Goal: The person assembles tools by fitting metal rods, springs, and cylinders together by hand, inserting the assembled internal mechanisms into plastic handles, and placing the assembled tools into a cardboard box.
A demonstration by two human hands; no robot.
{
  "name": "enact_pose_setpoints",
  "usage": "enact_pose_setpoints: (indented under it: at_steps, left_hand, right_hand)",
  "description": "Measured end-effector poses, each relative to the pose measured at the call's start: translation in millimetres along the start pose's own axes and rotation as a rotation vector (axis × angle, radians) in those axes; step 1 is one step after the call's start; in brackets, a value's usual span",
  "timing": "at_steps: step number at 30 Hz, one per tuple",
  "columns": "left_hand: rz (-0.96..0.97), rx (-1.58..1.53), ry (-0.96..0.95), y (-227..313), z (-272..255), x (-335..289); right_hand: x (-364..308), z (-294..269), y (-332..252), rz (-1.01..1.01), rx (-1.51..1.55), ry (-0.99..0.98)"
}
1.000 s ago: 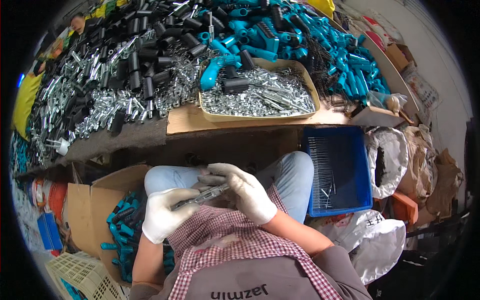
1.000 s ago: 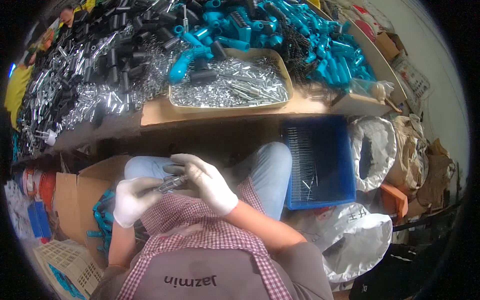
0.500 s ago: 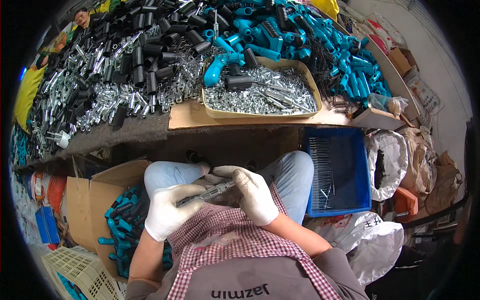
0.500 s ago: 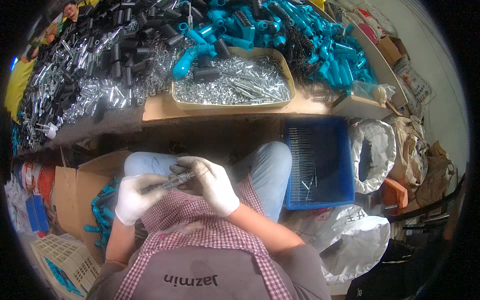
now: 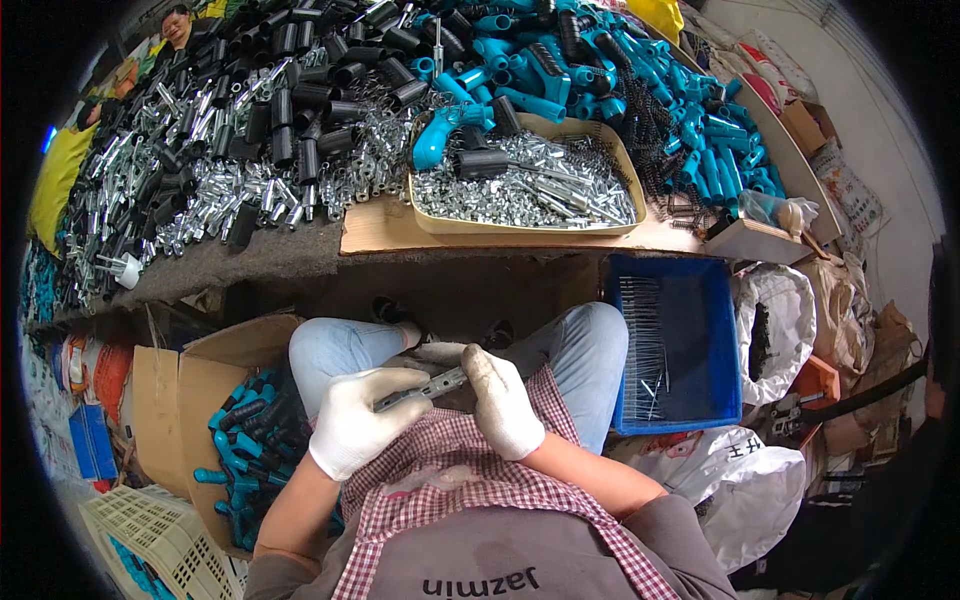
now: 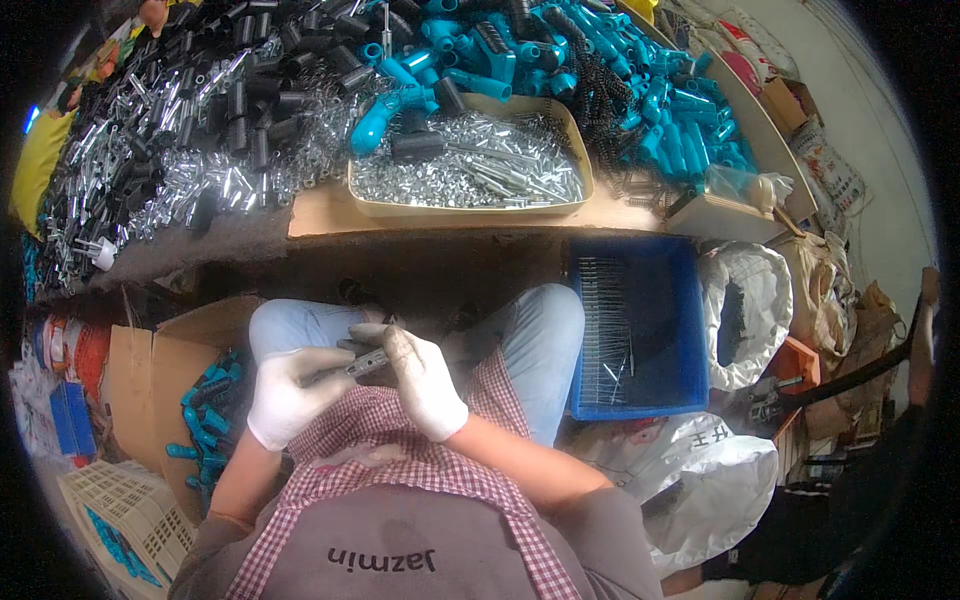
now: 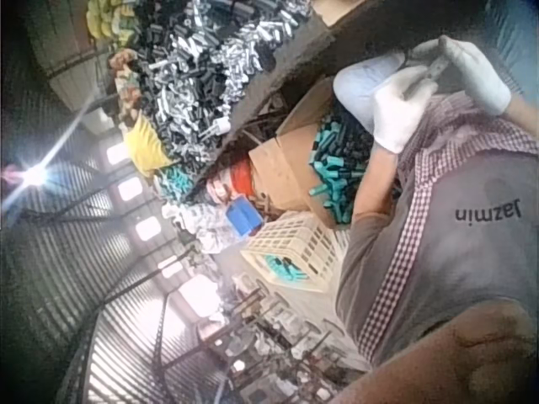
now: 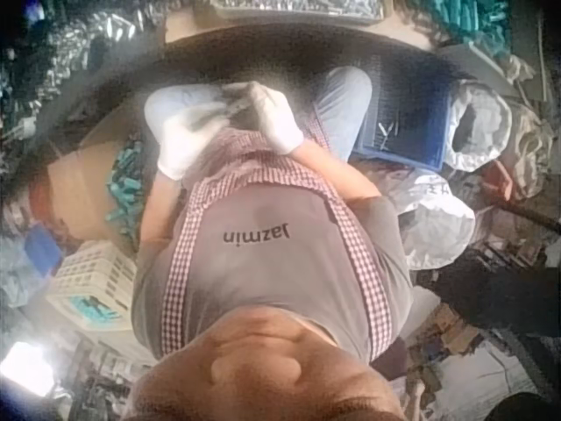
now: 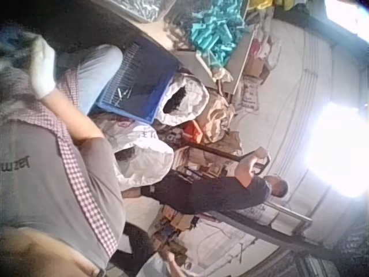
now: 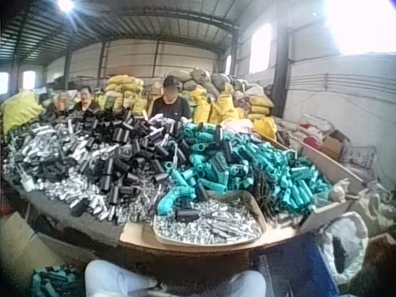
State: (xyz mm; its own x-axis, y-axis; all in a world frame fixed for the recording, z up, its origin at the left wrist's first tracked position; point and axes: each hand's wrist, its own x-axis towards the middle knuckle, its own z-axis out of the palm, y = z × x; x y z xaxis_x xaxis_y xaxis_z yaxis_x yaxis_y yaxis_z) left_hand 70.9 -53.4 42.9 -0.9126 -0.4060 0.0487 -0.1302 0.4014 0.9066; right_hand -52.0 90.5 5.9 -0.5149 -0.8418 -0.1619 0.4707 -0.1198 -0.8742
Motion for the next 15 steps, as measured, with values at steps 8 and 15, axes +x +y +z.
enact_pose_setpoints:
  at_steps: [8, 15]
  left_hand:
    - [0.018, -0.164, 0.17, -24, 25, 3]
    - [-0.146, -0.326, 0.21, 1, 11, 7]
  right_hand:
    - [11, -29, -21, -0.014, -0.283, -0.182]
    - [49, -108, -158, -0.636, -1.091, 0.523]
